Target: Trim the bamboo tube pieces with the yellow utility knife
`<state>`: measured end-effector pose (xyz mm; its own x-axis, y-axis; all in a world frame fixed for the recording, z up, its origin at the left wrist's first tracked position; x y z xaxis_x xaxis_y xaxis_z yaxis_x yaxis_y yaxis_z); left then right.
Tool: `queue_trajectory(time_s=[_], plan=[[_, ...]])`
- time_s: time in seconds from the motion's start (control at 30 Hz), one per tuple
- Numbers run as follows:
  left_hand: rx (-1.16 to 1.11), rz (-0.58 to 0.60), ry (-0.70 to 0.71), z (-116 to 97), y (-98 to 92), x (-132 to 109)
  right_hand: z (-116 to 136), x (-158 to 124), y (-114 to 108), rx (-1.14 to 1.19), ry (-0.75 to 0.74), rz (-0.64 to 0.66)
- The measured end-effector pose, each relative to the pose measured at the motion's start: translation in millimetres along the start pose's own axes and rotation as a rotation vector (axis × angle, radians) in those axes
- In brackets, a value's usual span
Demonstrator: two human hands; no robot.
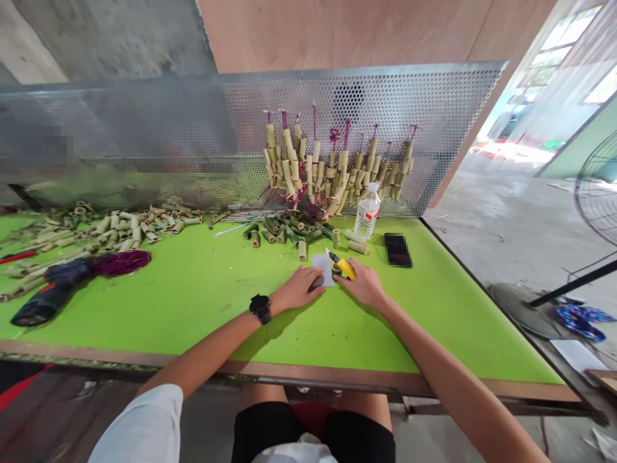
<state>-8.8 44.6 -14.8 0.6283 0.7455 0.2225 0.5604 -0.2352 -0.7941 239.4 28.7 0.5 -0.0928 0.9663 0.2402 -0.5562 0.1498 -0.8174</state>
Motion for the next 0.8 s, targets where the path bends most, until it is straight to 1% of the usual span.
queue_trajectory(time_s=[0.1,0.2,0.27,0.33,0.43,0.53,0.63,0.73,0.8], plan=[[0.080,0.005,-0.027,15,-4.1,13,-1,1,-3,-0.005,0.016,-0.028],[0.127,0.005,-0.044,25,-13.9,30,-1,2,-3,0.009,0.014,-0.015],[0.157,0.049,-0.062,28,-20.2,37,-1,1,-1,0.027,0.000,0.007],[0.206,0.086,-0.087,26,-22.7,39,0,1,1,0.054,-0.008,0.031],[0.211,0.092,-0.081,17,-14.0,30,4,-2,3,0.106,-0.007,0.036],[0.023,0.065,-0.071,4,6.3,14,11,-6,3,0.152,-0.013,0.011],[-0.120,-0.048,-0.028,-10,21.9,3,18,-9,3,0.192,-0.038,0.017],[-0.178,-0.158,-0.011,-16,24.0,-3,20,-11,4,0.198,-0.049,0.045],[-0.177,-0.191,0.014,-16,20.4,-5,19,-11,5,0.196,-0.050,0.054]])
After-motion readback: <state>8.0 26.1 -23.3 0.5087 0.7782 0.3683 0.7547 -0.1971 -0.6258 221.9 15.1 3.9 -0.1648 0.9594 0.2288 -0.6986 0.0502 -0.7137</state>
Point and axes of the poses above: each hand's wrist, its own x-axis towards the middle knuckle, its own y-axis out of the palm, z = x × y, the point moved 1 cm from there along x, towards the middle knuckle, and after that the axes turned 3 degrees about -x, right-handed, at the moved point
